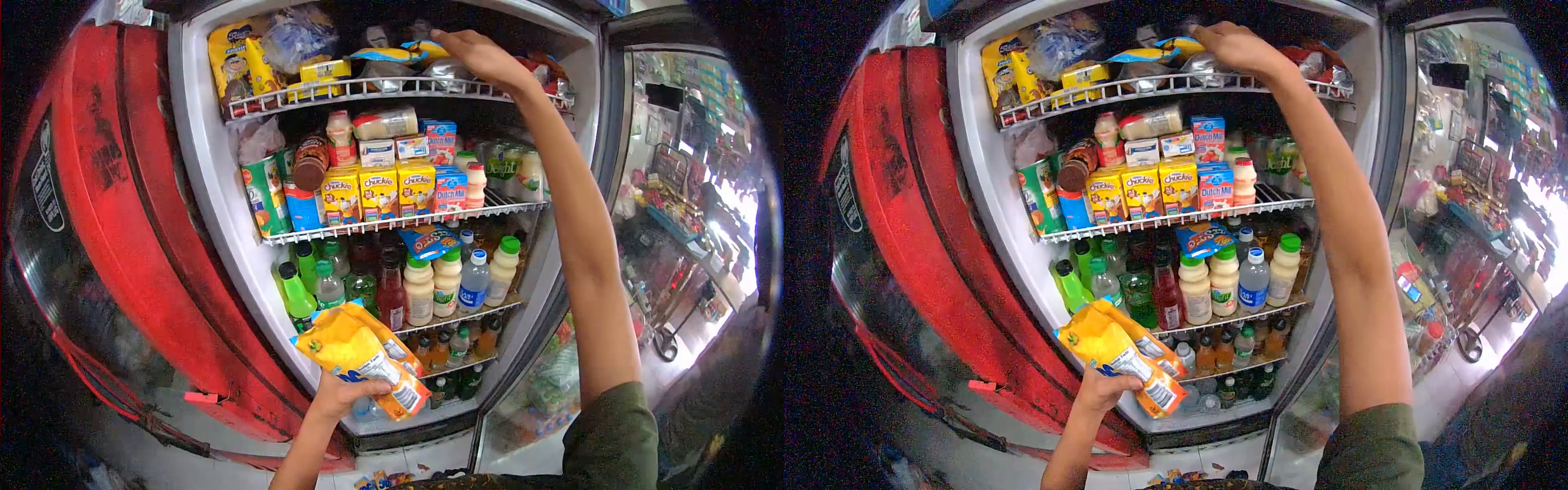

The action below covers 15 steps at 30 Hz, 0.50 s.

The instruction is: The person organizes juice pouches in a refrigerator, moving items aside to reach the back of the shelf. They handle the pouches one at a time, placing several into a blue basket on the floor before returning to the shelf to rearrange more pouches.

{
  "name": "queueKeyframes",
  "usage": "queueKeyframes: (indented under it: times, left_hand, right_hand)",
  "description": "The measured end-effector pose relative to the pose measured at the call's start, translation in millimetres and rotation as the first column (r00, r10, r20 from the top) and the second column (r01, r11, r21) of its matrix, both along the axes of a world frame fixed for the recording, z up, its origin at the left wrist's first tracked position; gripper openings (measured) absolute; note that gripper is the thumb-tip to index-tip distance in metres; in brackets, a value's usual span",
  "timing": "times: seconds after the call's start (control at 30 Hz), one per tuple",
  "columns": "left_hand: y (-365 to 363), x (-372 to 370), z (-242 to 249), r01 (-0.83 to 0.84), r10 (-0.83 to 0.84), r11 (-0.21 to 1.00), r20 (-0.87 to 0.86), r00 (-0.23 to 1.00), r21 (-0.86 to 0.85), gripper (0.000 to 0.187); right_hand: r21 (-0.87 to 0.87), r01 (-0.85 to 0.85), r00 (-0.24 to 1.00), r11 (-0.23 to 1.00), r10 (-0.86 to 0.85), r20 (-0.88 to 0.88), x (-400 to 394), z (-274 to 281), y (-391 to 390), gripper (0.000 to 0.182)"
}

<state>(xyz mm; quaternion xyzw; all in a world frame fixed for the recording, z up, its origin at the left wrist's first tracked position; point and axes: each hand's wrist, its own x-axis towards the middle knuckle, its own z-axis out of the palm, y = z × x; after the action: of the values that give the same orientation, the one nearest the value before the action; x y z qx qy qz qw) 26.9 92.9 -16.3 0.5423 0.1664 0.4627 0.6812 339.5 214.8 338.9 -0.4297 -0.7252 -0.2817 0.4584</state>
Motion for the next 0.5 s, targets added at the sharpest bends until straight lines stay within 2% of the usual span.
queueKeyframes:
  times: [0.07, 0.13, 0.2, 0.23, 0.27, 0.3, 0.33, 0.37, 0.4, 0.43, 0.47, 0.5]
  left_hand:
    - [0, 5, -1, -0.027, 0.032, 0.998, 0.091, 0.995, -0.057, 0.07]
    - [-4, 8, 5, -0.026, 0.032, 0.998, 0.089, 0.996, -0.057, 0.07]
    - [-6, 7, 12, -0.038, 0.043, 0.998, 0.094, 0.995, -0.057, 0.07]
    - [-6, 6, 16, -0.025, 0.024, 1.0, 0.067, 0.997, 0.017, 0.071]
    - [-6, 4, 20, -0.012, 0.009, 0.996, 0.038, 0.999, 0.086, 0.071]
    - [-7, 0, 26, -0.024, 0.021, 0.997, 0.043, 0.999, 0.08, 0.071]
    - [-8, -5, 35, -0.028, 0.042, 0.987, -0.087, 0.995, 0.159, 0.071]
    - [-9, -8, 46, -0.023, 0.075, 0.971, -0.212, 0.974, 0.238, 0.071]
    - [-14, -6, 59, -0.037, 0.088, 0.971, -0.209, 0.974, 0.234, 0.071]
    - [-19, -4, 73, -0.049, 0.164, 0.929, -0.291, 0.943, 0.366, 0.07]
    - [-19, -1, 85, -0.043, 0.249, 0.869, -0.361, 0.899, 0.493, 0.07]
    - [-17, 1, 92, -0.027, 0.241, 0.829, -0.314, 0.918, 0.558, 0.065]
  right_hand:
    - [-0.046, 0.069, 0.998, 0.997, -0.07, -0.01, -1, 5, 1, 0.059]
    - [-0.1, 0.131, 0.991, 0.986, -0.133, -0.021, -1, 4, -7, 0.06]
    - [0.065, 0.025, 0.999, 0.998, -0.022, -0.033, -6, -2, -22, 0.056]
    - [0.209, -0.185, 0.965, 0.96, 0.218, -0.148, -12, -17, -35, 0.047]
    - [0.207, -0.218, 0.957, 0.954, 0.25, -0.144, -22, -33, -56, 0.043]
    - [0.202, -0.252, 0.948, 0.946, 0.283, -0.143, -34, -51, -81, 0.039]
    - [0.007, -0.319, 0.943, 0.948, 0.318, -0.101, -48, -70, -109, 0.03]
    - [-0.199, -0.403, 0.913, 0.893, 0.376, -0.16, -62, -88, -129, 0.028]
    - [-0.205, -0.301, 0.949, 0.931, 0.314, 0.036, -72, -104, -146, 0.032]
    - [-0.278, -0.348, 0.92, 0.895, 0.384, 0.084, -81, -120, -156, 0.035]
    - [-0.416, -0.402, 0.88, 0.815, 0.47, 0.069, -90, -129, -165, 0.038]
    - [-0.582, -0.396, 0.853, 0.71, 0.52, 0.054, -94, -126, -169, 0.039]
